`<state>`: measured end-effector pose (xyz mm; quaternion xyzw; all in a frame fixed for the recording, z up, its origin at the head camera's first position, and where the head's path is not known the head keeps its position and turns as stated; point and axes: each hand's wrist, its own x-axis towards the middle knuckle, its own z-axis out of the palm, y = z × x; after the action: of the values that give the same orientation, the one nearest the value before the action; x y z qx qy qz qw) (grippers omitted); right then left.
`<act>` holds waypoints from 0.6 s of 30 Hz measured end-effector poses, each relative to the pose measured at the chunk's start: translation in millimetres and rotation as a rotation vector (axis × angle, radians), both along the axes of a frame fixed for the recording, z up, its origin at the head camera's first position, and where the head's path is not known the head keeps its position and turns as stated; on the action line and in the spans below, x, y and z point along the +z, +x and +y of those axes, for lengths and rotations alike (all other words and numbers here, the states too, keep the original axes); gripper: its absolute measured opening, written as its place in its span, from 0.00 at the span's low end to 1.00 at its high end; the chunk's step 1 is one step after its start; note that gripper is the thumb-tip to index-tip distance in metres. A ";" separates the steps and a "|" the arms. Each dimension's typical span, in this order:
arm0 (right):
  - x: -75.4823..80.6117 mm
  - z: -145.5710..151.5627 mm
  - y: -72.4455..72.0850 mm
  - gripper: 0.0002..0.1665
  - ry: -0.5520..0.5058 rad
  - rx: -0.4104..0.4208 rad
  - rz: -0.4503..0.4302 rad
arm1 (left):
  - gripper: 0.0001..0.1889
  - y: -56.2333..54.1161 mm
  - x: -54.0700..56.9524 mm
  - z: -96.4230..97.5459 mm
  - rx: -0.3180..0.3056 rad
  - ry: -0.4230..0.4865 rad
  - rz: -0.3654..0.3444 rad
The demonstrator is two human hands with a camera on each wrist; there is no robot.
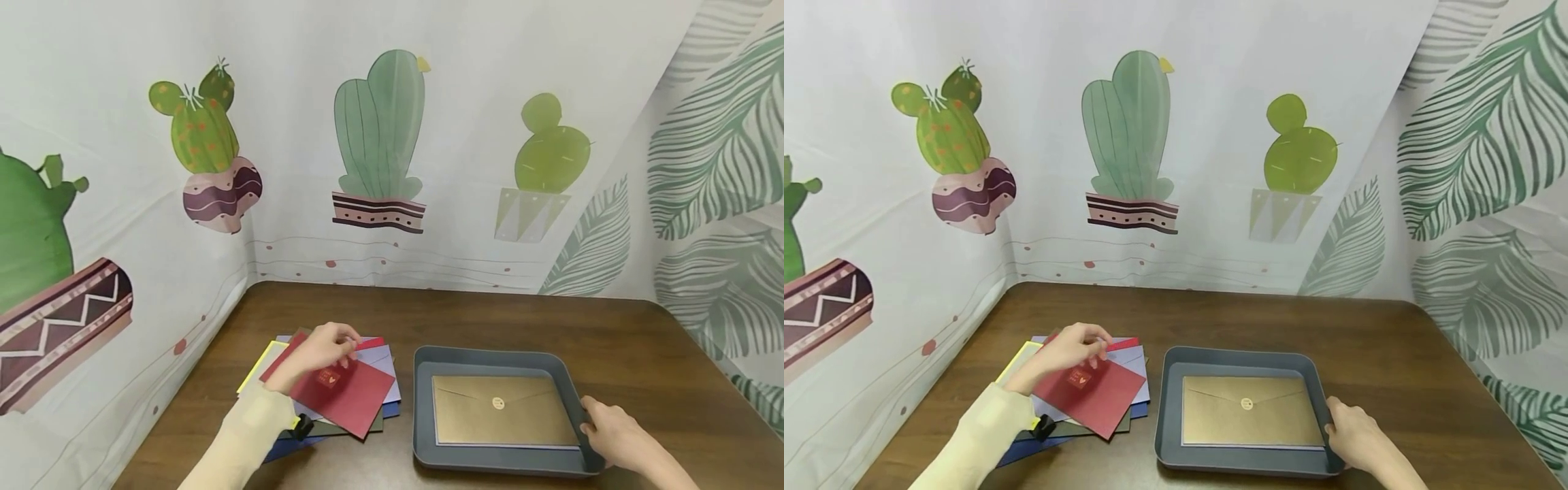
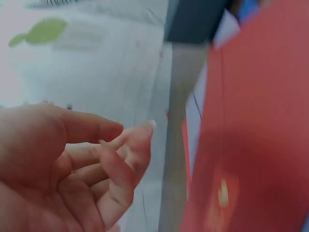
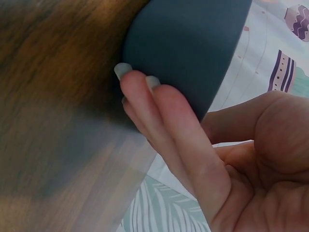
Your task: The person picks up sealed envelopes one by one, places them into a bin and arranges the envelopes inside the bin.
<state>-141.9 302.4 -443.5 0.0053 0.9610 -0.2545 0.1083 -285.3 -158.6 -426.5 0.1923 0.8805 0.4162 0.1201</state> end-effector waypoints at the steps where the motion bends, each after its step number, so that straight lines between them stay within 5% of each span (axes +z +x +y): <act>1: 0.1 0.0 0.0 0.19 0.000 -0.001 0.000 | 0.10 -2.3 -2.4 -6.1 0.030 -0.021 0.008; 10: 1.2 0.1 -0.1 0.19 -0.005 -0.008 -0.008 | 0.08 -8.0 -7.4 -41.8 0.194 -0.189 0.097; 18: 1.0 -0.5 0.7 0.19 -0.003 -0.011 -0.010 | 0.09 -12.9 -10.1 -61.1 0.214 -0.278 0.197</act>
<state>-141.2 302.0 -442.5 0.0114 0.9600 -0.2564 0.1116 -298.1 -219.7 -436.7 0.1191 0.9524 0.2802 0.0136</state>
